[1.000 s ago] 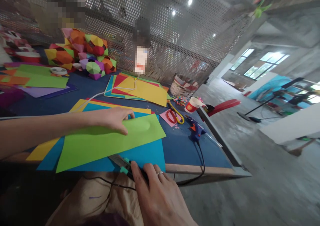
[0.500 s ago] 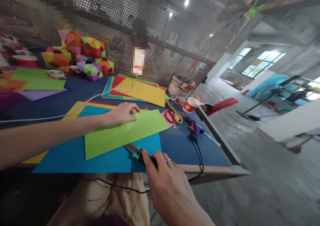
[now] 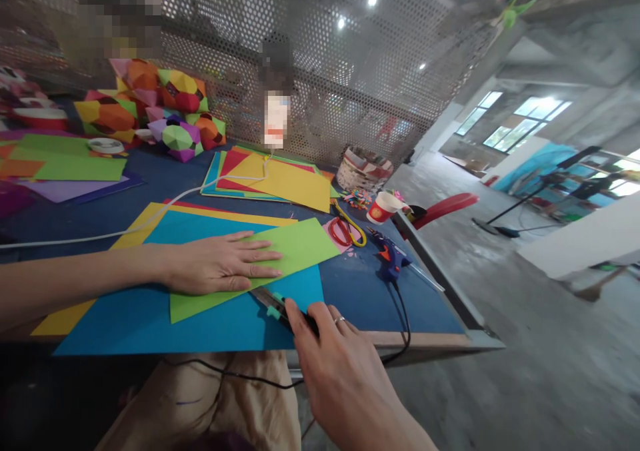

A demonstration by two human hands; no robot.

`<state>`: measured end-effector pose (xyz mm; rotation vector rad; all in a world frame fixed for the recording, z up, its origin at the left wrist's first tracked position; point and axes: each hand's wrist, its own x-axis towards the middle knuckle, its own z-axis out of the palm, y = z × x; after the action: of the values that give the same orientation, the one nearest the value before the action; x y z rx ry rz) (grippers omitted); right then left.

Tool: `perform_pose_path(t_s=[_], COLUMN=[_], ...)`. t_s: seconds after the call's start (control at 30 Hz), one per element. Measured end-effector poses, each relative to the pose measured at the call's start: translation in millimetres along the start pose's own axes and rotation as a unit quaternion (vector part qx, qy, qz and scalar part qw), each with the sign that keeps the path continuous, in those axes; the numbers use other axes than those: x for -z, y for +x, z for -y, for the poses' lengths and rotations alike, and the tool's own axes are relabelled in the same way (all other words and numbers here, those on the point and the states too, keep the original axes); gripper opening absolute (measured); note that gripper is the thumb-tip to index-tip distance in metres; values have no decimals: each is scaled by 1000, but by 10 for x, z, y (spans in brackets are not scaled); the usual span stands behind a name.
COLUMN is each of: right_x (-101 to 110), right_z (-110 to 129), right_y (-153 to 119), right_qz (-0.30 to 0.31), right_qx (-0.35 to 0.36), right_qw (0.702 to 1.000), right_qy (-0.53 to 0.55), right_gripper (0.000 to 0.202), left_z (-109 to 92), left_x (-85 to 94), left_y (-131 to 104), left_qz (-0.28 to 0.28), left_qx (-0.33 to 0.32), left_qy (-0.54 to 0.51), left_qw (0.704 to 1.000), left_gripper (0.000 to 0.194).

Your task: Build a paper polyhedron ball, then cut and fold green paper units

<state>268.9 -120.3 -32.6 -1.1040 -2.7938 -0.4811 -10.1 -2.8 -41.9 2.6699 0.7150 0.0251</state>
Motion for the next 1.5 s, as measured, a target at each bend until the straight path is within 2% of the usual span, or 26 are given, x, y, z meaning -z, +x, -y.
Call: perform_pose_path(t_s=[0.1, 0.37, 1.2, 1.5], right_x=[-1, 24, 14, -5], right_z=[2, -2, 28, 36], right_y=[-4, 12, -50, -34], right_qz=[8, 13, 30, 48], right_qx=[-1, 15, 31, 37], right_qw=[1000, 1000, 999, 998], right_qy=[-10, -16, -23, -10], right_gripper=[53, 54, 54, 54], left_z=[-33, -15, -26, -18], left_x=[-3, -9, -25, -42], left_y=[-8, -1, 0, -14], left_qz=[20, 31, -14, -18], left_qx=[3, 3, -7, -10], left_qy=[16, 31, -12, 4], left_qw=[1000, 999, 1000, 1000], left_gripper=[50, 51, 47, 48])
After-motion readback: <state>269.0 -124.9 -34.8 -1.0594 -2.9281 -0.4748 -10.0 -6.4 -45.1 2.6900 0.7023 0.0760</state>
